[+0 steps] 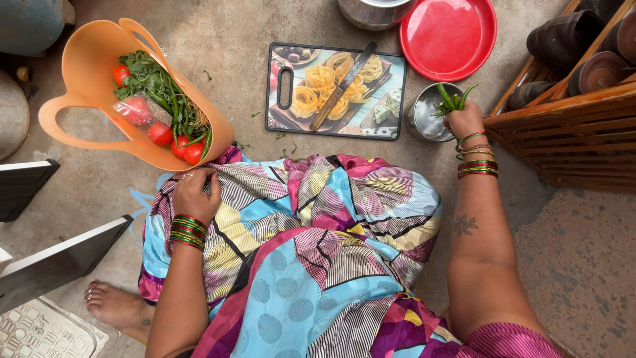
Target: The person sorts various vegetables including green chilies, tomatoes, and leafy greens from a large orange carrier into separate containers and onto a cutting board by hand.
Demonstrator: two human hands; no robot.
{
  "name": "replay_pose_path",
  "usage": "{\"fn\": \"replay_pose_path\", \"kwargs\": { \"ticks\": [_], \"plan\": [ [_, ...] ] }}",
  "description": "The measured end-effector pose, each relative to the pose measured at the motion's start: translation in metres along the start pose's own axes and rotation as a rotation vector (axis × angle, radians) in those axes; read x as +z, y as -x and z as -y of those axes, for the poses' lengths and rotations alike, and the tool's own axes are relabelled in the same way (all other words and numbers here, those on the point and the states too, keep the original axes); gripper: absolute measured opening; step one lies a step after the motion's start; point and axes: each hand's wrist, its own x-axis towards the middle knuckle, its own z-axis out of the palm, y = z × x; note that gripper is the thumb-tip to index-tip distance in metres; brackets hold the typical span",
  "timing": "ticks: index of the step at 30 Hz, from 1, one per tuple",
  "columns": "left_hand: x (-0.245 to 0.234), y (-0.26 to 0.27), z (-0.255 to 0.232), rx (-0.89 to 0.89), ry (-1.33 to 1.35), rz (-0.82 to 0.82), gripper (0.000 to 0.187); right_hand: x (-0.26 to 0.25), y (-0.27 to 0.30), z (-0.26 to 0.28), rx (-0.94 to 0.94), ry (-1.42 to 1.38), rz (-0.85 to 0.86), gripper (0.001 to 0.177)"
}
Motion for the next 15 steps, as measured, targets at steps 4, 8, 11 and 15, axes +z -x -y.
{"fn": "replay_pose_path", "kwargs": {
  "ticks": [4,8,11,15],
  "plan": [
    [0.0,0.001,0.0,0.0,-0.007,0.004,0.01,-0.01,0.015,0.023,-0.022,0.013,-0.056,0.013],
    [0.0,0.0,-0.001,-0.007,0.0,-0.001,0.01,-0.021,0.03,0.053,0.036,-0.138,-0.041,0.012],
    [0.001,0.0,0.0,-0.005,-0.001,-0.001,0.01,-0.029,0.041,0.07,-0.001,-0.203,-0.039,0.015],
    [0.001,0.001,0.0,-0.004,-0.004,-0.004,0.01,-0.035,0.057,0.094,-0.077,-0.305,-0.023,0.024]
  ]
}}
